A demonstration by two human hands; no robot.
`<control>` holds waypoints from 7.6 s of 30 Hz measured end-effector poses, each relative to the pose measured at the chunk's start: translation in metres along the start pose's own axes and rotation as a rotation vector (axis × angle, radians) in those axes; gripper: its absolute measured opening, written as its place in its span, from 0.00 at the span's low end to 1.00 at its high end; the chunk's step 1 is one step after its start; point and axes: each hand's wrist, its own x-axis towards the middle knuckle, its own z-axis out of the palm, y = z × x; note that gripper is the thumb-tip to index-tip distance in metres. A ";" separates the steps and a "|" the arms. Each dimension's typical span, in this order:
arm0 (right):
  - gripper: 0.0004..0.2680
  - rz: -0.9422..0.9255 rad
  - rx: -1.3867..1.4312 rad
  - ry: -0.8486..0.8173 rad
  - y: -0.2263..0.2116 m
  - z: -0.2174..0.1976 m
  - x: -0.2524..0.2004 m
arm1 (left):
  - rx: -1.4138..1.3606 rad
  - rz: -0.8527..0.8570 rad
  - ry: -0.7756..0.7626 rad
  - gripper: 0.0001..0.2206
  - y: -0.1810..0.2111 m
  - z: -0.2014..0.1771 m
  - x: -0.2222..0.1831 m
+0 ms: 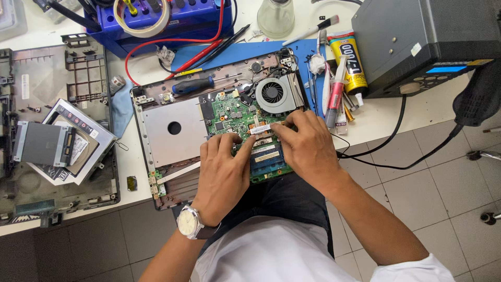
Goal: The person assembles a laptop by connecting internal cables, installing a hard drive, and securing components. They connect a fan cable, insert a hard drive into its bay, and use a screwdriver to tighten screws.
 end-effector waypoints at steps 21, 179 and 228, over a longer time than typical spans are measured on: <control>0.08 0.186 -0.130 0.131 0.020 -0.017 0.001 | 0.060 -0.002 -0.040 0.18 0.001 0.014 0.012; 0.02 -0.053 0.083 -0.299 0.094 0.029 0.127 | -0.062 -0.229 -0.243 0.06 -0.035 0.030 0.112; 0.04 -0.159 0.185 -0.228 0.093 0.018 0.113 | -0.235 -0.421 -0.310 0.09 -0.029 0.038 0.092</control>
